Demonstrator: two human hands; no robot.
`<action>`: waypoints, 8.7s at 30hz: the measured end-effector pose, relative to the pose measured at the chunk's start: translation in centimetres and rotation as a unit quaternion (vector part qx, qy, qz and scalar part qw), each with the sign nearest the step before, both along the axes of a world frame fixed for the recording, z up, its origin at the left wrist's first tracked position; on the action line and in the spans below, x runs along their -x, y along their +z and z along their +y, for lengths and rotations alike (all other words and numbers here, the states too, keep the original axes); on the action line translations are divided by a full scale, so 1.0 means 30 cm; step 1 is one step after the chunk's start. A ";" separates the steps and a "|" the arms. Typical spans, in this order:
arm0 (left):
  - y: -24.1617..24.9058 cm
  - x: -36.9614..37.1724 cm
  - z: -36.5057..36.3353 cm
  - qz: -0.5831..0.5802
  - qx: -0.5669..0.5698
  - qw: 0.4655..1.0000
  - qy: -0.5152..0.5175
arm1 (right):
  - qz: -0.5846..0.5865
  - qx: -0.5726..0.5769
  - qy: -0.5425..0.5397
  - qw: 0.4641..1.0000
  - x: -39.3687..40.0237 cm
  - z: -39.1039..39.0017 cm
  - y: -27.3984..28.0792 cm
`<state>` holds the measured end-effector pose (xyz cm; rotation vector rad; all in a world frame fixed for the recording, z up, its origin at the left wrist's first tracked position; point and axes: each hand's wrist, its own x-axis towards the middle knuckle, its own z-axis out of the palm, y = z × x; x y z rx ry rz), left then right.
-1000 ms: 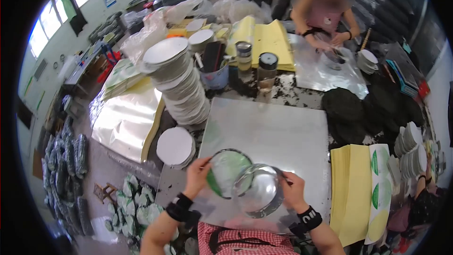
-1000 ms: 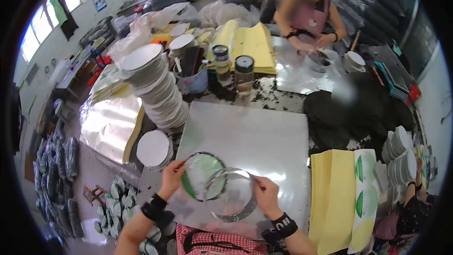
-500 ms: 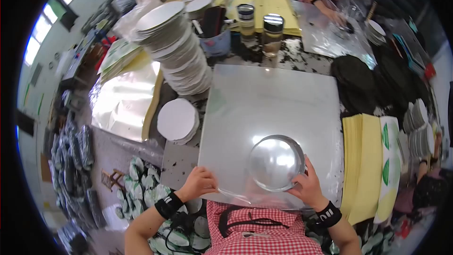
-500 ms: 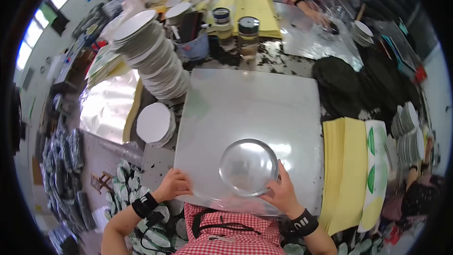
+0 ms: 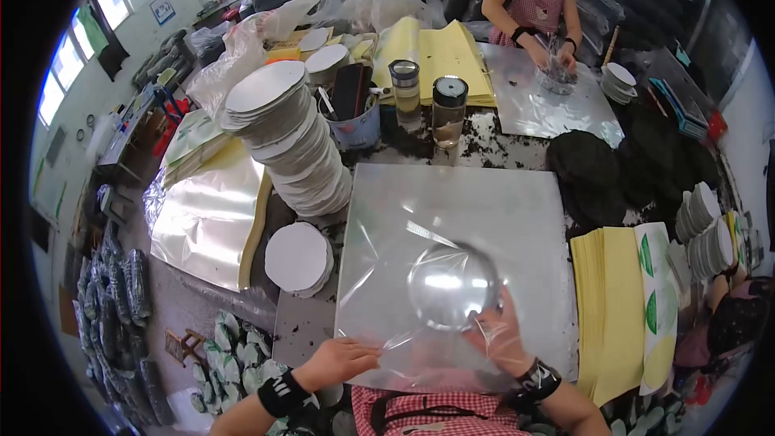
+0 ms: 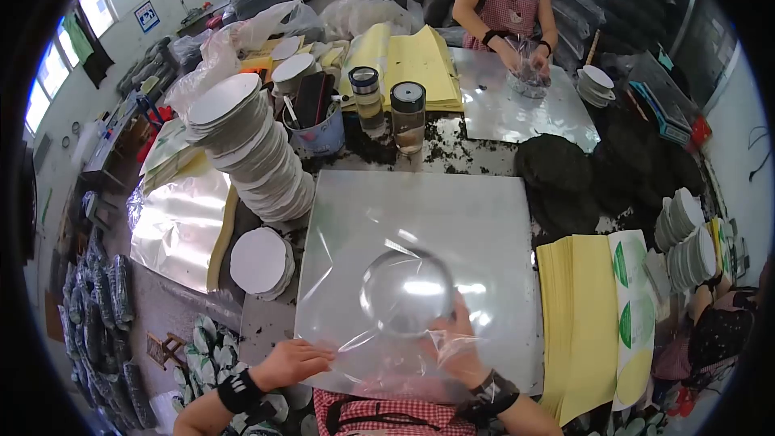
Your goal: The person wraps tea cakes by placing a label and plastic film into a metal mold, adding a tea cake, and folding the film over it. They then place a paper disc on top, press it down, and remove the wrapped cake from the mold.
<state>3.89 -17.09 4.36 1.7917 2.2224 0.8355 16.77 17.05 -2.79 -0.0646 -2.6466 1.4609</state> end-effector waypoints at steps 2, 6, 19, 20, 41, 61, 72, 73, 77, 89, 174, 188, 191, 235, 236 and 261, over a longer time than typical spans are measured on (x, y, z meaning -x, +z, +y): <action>-0.037 -0.003 0.008 -0.034 0.088 0.994 0.048 | 0.031 0.020 -0.093 0.995 -0.008 -0.009 0.053; 0.013 0.154 -0.011 0.055 -0.038 0.985 0.160 | 0.074 -0.300 0.080 0.948 -0.311 -0.006 -0.051; -0.118 0.295 -0.042 0.330 0.066 0.859 0.385 | 0.124 -0.315 0.098 0.936 -0.154 0.373 0.129; -0.122 0.290 -0.046 0.338 0.056 0.857 0.385 | 0.120 -0.321 0.073 0.937 -0.093 0.422 0.167; -0.104 0.349 0.037 0.265 0.292 0.815 0.424 | 0.272 -0.293 -0.400 0.825 0.306 1.066 0.408; 0.012 0.396 0.014 0.165 0.223 0.847 0.454 | 0.185 0.349 -0.315 0.863 -0.119 0.565 0.164; 0.098 0.061 0.491 0.221 -0.221 0.944 0.106 | 0.187 0.364 -0.364 0.836 -0.167 0.516 0.223; 0.024 0.038 0.541 0.203 -0.149 0.964 0.090 | 0.192 0.366 -0.354 0.839 -0.147 0.494 0.242; -0.074 0.021 0.532 0.171 -0.141 0.973 0.066 | 0.190 0.178 -0.334 0.906 -0.079 0.419 0.331; 0.053 0.167 -0.042 0.207 -0.060 0.894 0.392 | 0.197 0.116 -0.335 0.914 -0.032 0.297 0.267; -0.037 0.196 0.701 0.086 0.253 0.947 0.180 | -0.078 -0.497 0.008 0.864 0.404 0.018 0.205; -0.184 0.253 0.690 0.092 0.195 0.965 0.147 | -0.033 -0.439 0.003 0.898 0.432 0.022 0.078; -0.117 0.270 0.746 0.057 0.282 0.949 0.126 | -0.074 -0.426 0.015 0.902 0.453 0.023 0.042; -0.096 0.022 0.640 -0.044 -0.017 0.943 0.328 | 0.164 0.060 -0.223 0.959 0.257 0.026 0.184; -0.085 0.047 0.641 -0.046 -0.003 0.953 0.299 | 0.179 0.012 -0.188 0.966 0.282 0.001 0.157; -0.170 0.088 0.656 -0.109 -0.203 0.938 0.258 | 0.198 0.462 -0.159 0.849 0.363 0.102 0.089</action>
